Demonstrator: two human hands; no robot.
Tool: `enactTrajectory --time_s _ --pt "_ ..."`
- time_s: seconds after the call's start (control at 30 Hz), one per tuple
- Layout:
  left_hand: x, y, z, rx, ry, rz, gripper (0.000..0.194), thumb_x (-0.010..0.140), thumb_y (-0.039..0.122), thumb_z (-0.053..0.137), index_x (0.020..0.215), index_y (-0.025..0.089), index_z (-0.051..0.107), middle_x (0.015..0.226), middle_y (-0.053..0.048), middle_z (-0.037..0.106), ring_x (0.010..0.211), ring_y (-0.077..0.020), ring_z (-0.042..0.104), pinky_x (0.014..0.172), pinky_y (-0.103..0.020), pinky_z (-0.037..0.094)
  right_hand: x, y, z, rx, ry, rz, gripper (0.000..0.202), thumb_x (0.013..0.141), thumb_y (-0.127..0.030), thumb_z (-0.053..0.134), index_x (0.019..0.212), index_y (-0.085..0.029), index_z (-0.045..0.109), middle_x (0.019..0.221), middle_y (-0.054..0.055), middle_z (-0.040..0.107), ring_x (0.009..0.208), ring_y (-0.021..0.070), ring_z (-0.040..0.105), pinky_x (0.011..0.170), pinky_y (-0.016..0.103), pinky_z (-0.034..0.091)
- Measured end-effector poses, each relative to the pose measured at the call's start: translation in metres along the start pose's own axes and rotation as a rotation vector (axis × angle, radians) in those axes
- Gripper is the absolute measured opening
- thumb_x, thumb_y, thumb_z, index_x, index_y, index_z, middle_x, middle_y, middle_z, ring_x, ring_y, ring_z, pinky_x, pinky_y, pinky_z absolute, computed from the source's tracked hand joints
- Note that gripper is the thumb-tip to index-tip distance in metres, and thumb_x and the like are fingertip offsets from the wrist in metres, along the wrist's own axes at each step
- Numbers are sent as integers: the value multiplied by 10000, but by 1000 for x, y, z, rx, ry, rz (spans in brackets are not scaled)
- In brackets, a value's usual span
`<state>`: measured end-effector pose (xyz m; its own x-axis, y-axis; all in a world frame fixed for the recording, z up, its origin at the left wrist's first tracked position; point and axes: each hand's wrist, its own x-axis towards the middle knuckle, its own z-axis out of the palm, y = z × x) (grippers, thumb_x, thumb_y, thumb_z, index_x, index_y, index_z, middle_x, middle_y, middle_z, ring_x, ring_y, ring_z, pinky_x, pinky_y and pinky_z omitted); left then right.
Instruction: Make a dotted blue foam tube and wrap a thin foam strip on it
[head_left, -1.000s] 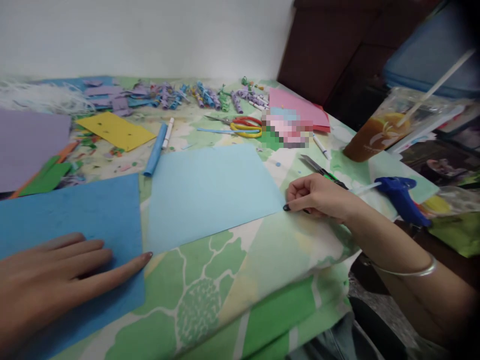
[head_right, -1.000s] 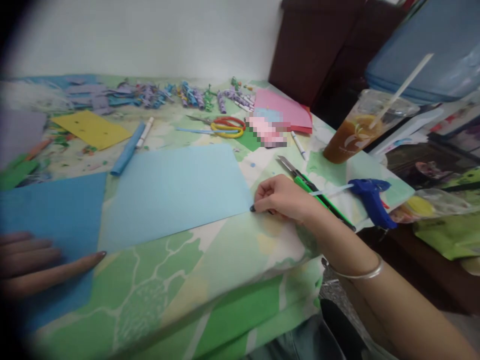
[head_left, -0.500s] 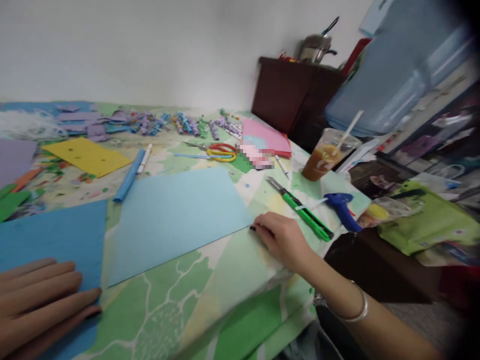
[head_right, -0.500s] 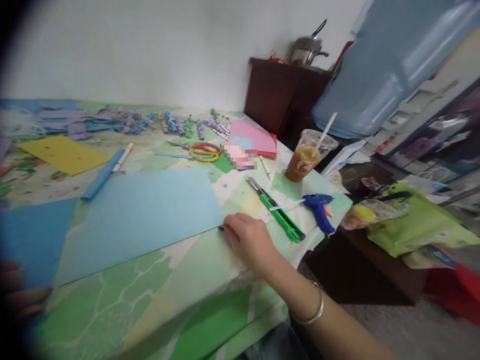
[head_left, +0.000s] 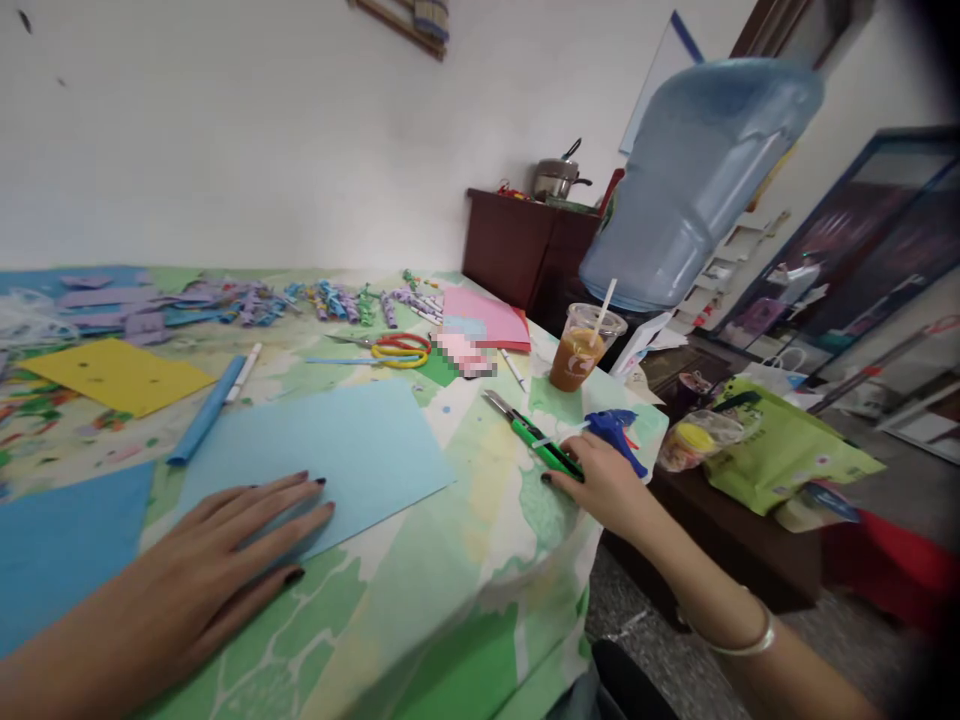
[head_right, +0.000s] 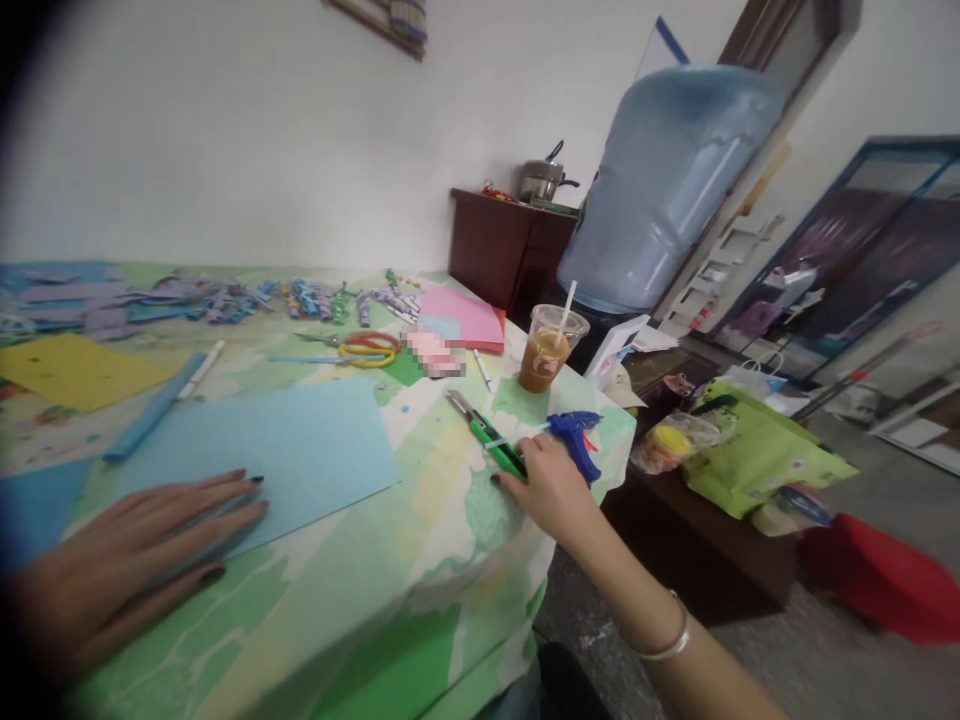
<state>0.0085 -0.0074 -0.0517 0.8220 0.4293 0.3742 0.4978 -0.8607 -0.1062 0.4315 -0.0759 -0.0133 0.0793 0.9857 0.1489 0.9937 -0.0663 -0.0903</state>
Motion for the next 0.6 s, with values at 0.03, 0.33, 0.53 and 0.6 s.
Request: enactTrajectory --time_s 0.03,0.33,0.53,0.6 --pt "4 0 2 34 -14 12 552 916 352 481 1445 383 325 1454 10 458 1292 -255 460 1032 -391 329 0 -2 6 33 31 -5 233 823 -332 630 930 -125 625 921 121 640 892 258 605 762 328 450" --pt "9 -1 5 -26 -109 85 558 936 385 454 1466 380 278 1489 43 397 1352 -217 399 1161 -348 206 -12 -8 2 353 73 -113 128 894 -219 496 951 -154 591 874 80 619 817 204 592 735 322 472" --pt "4 13 -10 -146 -172 -13 510 963 389 372 1461 412 264 1508 23 369 1373 -258 365 1151 -469 209 -48 6 -9 498 51 -353 246 905 -251 529 1138 -200 591 1045 96 663 937 196 633 810 314 521" --pt "6 11 -17 -136 -249 45 544 950 374 417 1466 407 248 1513 9 361 1362 -274 378 1114 -469 273 -56 15 -6 479 75 -363 276 913 -255 526 1173 -203 604 1082 109 664 975 205 641 843 326 530"
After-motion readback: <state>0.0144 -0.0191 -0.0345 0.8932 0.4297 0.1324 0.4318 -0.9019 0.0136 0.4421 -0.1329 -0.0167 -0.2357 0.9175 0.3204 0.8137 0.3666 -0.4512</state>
